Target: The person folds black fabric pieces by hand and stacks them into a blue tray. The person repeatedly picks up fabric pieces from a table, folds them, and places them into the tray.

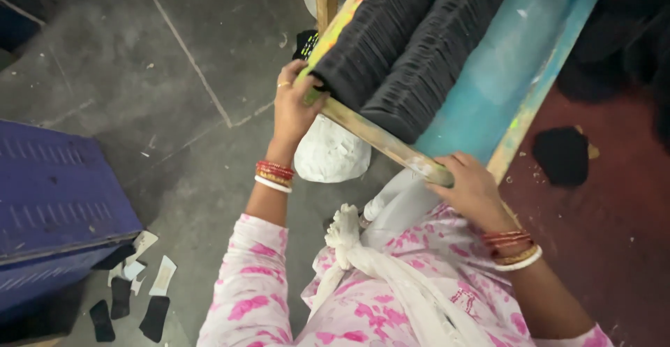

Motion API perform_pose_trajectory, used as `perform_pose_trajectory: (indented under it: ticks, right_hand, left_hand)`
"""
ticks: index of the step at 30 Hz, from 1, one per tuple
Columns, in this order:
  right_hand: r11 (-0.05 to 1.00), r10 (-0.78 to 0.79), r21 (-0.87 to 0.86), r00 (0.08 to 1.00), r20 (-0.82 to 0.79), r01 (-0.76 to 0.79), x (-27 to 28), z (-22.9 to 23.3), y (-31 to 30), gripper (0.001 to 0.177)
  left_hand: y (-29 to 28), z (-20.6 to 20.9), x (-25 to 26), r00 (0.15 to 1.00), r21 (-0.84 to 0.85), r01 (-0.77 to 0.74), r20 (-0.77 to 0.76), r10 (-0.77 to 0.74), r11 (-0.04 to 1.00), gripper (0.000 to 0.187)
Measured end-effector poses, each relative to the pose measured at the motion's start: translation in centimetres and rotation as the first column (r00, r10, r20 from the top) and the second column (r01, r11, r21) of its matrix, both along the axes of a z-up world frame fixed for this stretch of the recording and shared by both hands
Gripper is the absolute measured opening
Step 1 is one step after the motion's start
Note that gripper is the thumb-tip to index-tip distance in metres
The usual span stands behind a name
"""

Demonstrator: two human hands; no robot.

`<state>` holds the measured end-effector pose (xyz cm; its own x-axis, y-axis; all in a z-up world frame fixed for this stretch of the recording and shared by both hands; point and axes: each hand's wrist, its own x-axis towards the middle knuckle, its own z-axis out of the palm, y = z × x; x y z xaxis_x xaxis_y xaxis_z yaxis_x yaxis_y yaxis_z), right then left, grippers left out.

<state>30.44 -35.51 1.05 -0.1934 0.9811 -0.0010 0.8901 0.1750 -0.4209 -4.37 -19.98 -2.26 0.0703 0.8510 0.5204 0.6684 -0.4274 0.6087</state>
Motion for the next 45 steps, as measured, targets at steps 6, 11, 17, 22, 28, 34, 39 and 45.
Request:
perform_pose_trajectory:
  ticks: [6,11,17,22,28,34,39,45]
  right_hand:
    - [0.996,0.050,0.081,0.998,-0.023,-0.048,2.2,-0.8,-1.0,0.052]
    - [0.994,0.063,0.087,0.998,-0.021,-0.061,2.1,-0.5,-1.0,0.049]
    - [1.000,-0.002,0.023,0.985,-0.174,0.006,5.8,-1.2,-1.0,0.048]
    - [0.852,-0.424,0.156,0.834,-0.354,0.499,16.7,0.1,-0.9,0.024]
    - [0.859,-0.508,0.060,0.829,0.233,0.509,23.9,-3.7,-1.5,0.045]
    - [0.750,-0.653,0.077,0.716,0.246,0.657,24.2,-4.8,-1.1,0.060]
    - [0.777,-0.628,0.127,0.744,0.230,0.616,23.7,-3.9,-1.1,0.056]
    - [0.880,-0.391,0.131,0.852,-0.349,0.458,5.7,8.2,2.8,0.035]
  left_hand:
    - [1.5,-0.9,1.0,0.962,-0.147,0.121,0.261,-0.080,0.982,0.094]
    - [2.0,-0.8,0.8,0.991,-0.155,0.136,0.023,-0.134,0.978,0.073]
    - [1.8,-1.4,0.8,0.994,-0.127,0.111,0.001,-0.112,0.986,0.072]
    - [1.7,-1.0,0.5,0.989,-0.142,0.147,0.025,-0.145,0.979,0.071]
    - [1.8,-0.7,0.5,0.992,-0.148,0.124,0.007,-0.124,0.981,0.069]
    - [1.8,-1.1,0.3,0.994,-0.182,0.108,0.042,-0.102,0.977,0.070]
    - [1.8,-1.2,0.5,0.994,-0.187,0.112,0.040,-0.106,0.976,0.070]
    - [2.3,-0.1,0.4,0.989,-0.225,0.151,0.037,-0.146,0.963,0.071]
